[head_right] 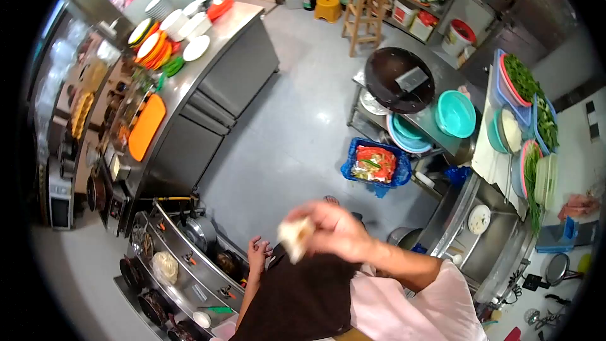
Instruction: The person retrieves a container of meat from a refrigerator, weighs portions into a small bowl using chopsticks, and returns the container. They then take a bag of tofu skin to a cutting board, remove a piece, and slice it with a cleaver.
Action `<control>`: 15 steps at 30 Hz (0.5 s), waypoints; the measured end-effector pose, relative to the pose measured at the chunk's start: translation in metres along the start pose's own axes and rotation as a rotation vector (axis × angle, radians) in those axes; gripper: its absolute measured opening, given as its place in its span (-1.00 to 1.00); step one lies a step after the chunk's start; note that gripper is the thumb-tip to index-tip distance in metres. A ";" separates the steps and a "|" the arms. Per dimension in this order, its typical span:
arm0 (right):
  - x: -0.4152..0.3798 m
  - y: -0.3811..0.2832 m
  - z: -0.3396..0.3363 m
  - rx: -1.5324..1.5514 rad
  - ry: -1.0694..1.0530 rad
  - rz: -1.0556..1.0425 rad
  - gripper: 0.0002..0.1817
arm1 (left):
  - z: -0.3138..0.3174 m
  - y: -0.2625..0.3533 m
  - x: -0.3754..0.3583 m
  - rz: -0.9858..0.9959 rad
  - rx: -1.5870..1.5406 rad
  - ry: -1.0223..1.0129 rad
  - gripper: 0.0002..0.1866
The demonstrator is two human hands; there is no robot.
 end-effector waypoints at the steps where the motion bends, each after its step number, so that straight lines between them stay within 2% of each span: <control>1: -0.011 0.006 -0.051 -0.001 0.145 -0.065 -0.57 | 0.010 0.003 0.000 -0.002 0.009 -0.030 -0.57; 3: -0.033 0.021 -0.148 0.001 0.299 -0.177 -0.55 | 0.016 -0.002 0.002 -0.043 0.101 -0.056 -0.59; 5: -0.083 0.071 -0.257 -0.148 0.834 0.048 -0.54 | 0.015 -0.009 -0.001 -0.071 0.079 -0.039 -0.57; 7: -0.173 0.165 -0.376 -0.578 1.157 0.578 -0.48 | 0.011 -0.015 -0.004 -0.088 0.039 -0.015 -0.55; 8: -0.196 0.177 -0.390 -0.923 1.141 0.947 -0.54 | 0.001 -0.018 -0.008 -0.098 0.066 0.007 -0.55; 10: -0.230 0.253 -0.437 -0.946 1.015 0.943 -0.68 | -0.026 -0.026 -0.017 -0.122 0.058 0.095 -0.56; 11: -0.237 0.271 -0.432 -0.902 0.971 1.004 -0.75 | -0.037 -0.032 -0.020 -0.099 -0.018 0.098 -0.58; 13: -0.241 0.284 -0.426 -0.879 0.910 1.077 -0.76 | -0.053 -0.035 -0.034 -0.054 -0.069 0.182 -0.60; 15: -0.229 0.292 -0.418 -1.099 0.693 1.449 -0.72 | -0.064 -0.051 -0.046 -0.042 -0.128 0.261 -0.57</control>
Point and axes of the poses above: each hand's wrist, its own x-axis towards the middle knuckle, its own z-axis out of the palm, y = z × x, the point moved 10 cm from there along x, towards the middle knuckle, and after that the axes turned 11 degrees about -y, right-handed, at the moved point
